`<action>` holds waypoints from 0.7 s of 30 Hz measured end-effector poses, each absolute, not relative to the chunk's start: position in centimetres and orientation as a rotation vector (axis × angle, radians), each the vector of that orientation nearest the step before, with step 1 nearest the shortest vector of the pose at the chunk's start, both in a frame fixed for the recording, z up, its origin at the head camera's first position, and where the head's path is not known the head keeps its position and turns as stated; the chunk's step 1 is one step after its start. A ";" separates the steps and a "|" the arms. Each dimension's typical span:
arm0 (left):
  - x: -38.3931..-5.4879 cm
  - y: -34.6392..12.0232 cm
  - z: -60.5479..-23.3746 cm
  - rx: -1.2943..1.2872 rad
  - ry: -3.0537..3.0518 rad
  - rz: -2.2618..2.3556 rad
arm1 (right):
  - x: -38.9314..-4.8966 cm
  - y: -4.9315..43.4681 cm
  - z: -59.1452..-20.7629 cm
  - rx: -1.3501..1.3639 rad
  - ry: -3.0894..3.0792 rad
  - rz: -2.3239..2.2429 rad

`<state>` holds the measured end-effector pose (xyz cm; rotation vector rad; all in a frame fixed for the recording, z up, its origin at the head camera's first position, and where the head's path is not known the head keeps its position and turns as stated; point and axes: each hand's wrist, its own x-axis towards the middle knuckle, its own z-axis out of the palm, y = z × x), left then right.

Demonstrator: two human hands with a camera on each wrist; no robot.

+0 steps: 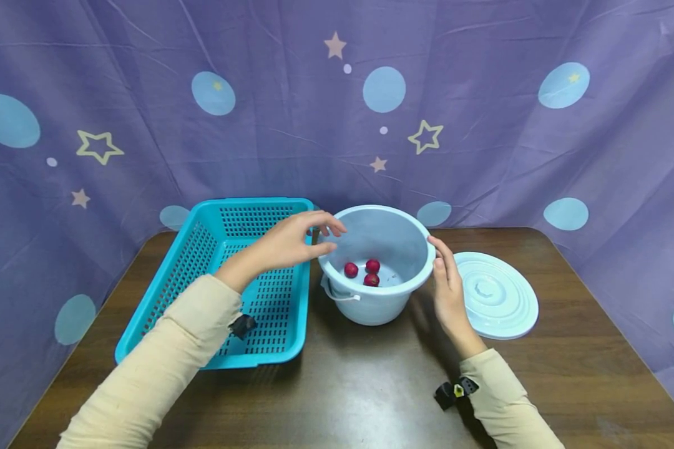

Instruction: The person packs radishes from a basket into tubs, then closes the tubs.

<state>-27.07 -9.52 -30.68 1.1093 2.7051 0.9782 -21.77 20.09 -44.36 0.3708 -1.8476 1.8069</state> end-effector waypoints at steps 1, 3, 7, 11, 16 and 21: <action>-26.9 -9.4 -30.6 1.117 2.696 0.996 | -21.8 20.2 -44.3 0.369 -1.848 1.807; -26.3 -9.0 -30.4 1.131 2.668 1.051 | -21.8 20.2 -44.3 0.367 -1.858 1.799; -24.5 -8.3 -29.9 1.145 2.604 1.141 | -21.3 20.0 -43.6 0.358 -1.901 1.766; -22.2 -7.7 -29.2 1.162 2.597 1.171 | -21.0 19.8 -42.8 0.363 -1.936 1.751; -19.6 -6.9 -28.8 1.139 2.654 1.194 | -21.8 21.3 -42.9 0.350 -1.938 1.772; -17.2 -5.9 -29.6 1.148 2.658 1.259 | -21.5 23.5 -41.6 0.389 -1.812 1.841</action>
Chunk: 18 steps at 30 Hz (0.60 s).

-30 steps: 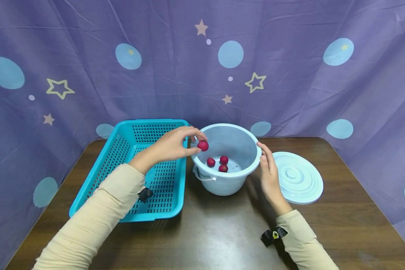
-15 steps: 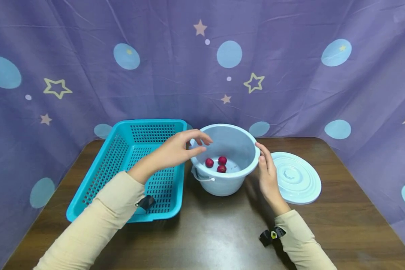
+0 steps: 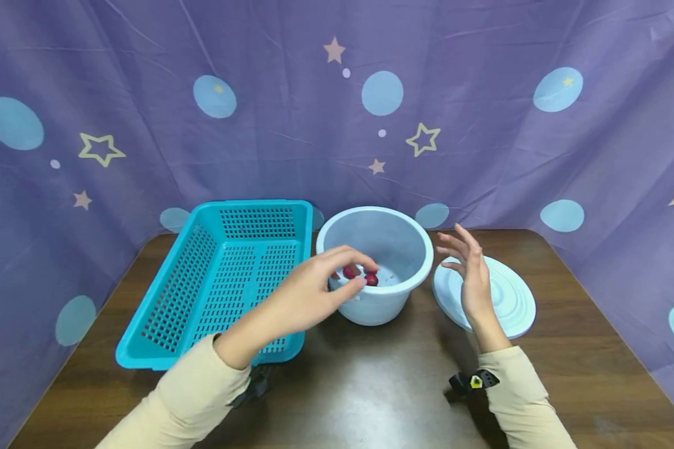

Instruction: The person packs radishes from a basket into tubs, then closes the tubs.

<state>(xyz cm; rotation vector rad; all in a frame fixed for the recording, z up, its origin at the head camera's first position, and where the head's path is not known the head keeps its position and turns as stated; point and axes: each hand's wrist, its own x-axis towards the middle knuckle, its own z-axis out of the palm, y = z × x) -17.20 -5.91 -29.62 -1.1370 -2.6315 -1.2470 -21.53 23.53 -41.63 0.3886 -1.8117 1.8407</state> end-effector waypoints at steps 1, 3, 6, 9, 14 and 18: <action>-16.8 -5.6 -29.9 -1.145 -2.626 -1.251 | -21.4 24.0 -41.4 0.400 -1.800 1.848; -16.1 -5.0 -30.5 -1.154 -2.630 -1.237 | -21.0 24.9 -41.0 0.405 -1.828 1.830; -15.3 -4.1 -31.6 -1.153 -2.668 -1.183 | -20.3 26.2 -40.7 0.410 -1.947 1.747; -14.9 -3.1 -32.8 -1.166 -2.713 -1.105 | -19.5 27.6 -40.9 0.472 -2.049 1.656; -14.6 -1.3 -35.4 -1.252 -2.741 -1.026 | -18.2 30.1 -41.6 0.655 -2.142 1.509; -14.1 0.0 -37.1 -1.309 -2.798 -0.960 | -17.2 32.0 -42.1 0.691 -2.247 1.393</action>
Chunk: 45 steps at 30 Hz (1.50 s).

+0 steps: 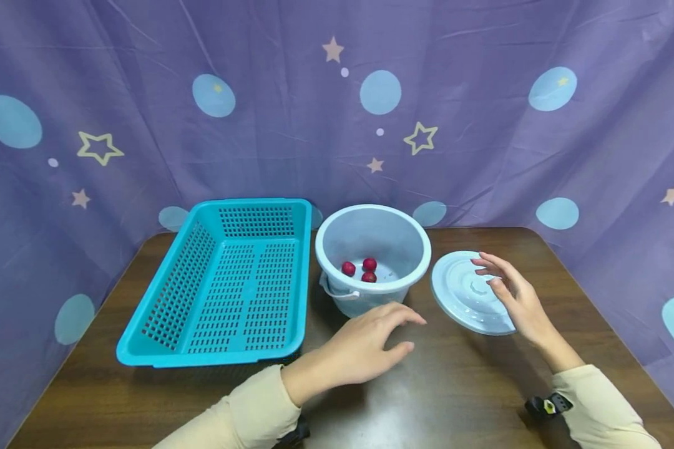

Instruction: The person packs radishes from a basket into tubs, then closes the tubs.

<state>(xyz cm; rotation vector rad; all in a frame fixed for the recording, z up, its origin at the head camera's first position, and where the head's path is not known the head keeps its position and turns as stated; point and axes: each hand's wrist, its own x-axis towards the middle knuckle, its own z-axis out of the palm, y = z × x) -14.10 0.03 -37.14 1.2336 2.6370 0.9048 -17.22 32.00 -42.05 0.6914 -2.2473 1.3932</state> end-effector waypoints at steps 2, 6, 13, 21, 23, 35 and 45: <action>-14.0 0.7 -37.9 1.228 2.612 0.856 | -16.8 33.0 -42.3 0.683 -2.319 1.343; -14.6 2.3 -39.2 1.209 2.578 0.804 | -16.1 34.8 -42.7 0.653 -2.469 1.231; -16.1 5.5 -41.6 1.089 2.610 0.797 | -15.0 37.7 -43.6 0.561 -2.646 1.005; -17.9 9.3 -42.8 0.874 2.631 0.948 | -15.3 41.6 -45.1 0.569 -2.682 1.085; -18.5 9.9 -43.3 0.831 2.643 0.999 | -15.7 42.4 -45.6 0.611 -2.656 1.122; -21.4 13.1 -45.6 0.641 2.654 1.181 | -17.0 45.1 -46.4 0.391 -2.923 1.052; -22.8 14.6 -46.8 0.534 2.755 1.148 | -18.5 44.3 -46.9 0.342 -3.015 0.962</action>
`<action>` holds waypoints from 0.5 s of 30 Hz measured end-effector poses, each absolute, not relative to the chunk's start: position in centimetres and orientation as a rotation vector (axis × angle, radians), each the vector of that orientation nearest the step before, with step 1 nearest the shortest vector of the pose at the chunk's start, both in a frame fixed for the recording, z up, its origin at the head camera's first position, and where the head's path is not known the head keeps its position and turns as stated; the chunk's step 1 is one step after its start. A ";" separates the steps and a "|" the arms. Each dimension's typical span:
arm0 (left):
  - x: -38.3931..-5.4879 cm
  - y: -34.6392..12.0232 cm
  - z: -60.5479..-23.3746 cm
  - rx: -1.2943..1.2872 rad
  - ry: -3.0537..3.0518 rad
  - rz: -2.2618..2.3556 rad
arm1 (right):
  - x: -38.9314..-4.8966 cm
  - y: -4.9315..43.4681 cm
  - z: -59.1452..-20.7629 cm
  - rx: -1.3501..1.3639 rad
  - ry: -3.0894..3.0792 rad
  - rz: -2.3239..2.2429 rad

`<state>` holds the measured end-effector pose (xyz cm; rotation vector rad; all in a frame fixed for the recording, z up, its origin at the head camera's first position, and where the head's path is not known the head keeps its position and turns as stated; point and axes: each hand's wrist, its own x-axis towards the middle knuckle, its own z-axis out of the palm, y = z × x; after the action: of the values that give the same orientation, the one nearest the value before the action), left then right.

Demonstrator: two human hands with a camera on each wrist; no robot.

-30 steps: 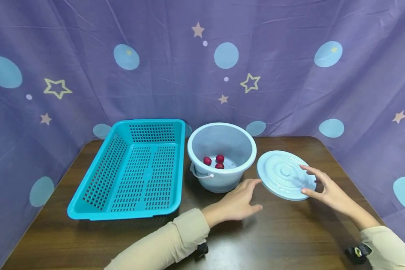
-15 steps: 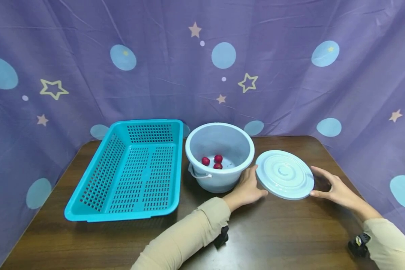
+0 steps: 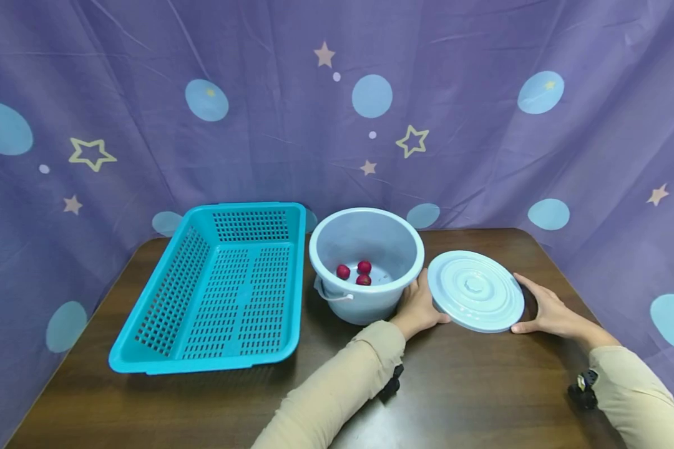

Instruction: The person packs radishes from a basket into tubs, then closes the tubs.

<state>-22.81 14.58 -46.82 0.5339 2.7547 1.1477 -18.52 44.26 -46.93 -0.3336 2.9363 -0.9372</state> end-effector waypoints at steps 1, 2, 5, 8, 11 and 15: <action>-22.9 14.7 -47.0 0.516 2.765 1.130 | -18.6 44.2 -47.0 -0.325 2.939 -0.921; -23.0 14.9 -47.3 0.501 2.775 1.103 | -18.6 44.3 -47.1 -0.314 2.943 -0.900; -23.4 15.2 -47.8 0.470 2.782 1.050 | -18.8 44.4 -47.4 -0.287 2.943 -0.860; -23.7 15.4 -48.1 0.456 2.761 1.041 | -19.0 44.6 -47.5 -0.272 2.942 -0.817; -23.9 15.5 -48.1 0.444 2.751 1.060 | -19.1 44.5 -47.6 -0.273 2.943 -0.812; -23.8 15.5 -48.0 0.407 2.743 1.084 | -19.3 44.4 -47.5 -0.290 2.942 -0.843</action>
<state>-23.83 15.54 -47.99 0.4070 2.7427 1.0835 -19.26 44.44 -47.50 -0.2903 2.9417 -0.8430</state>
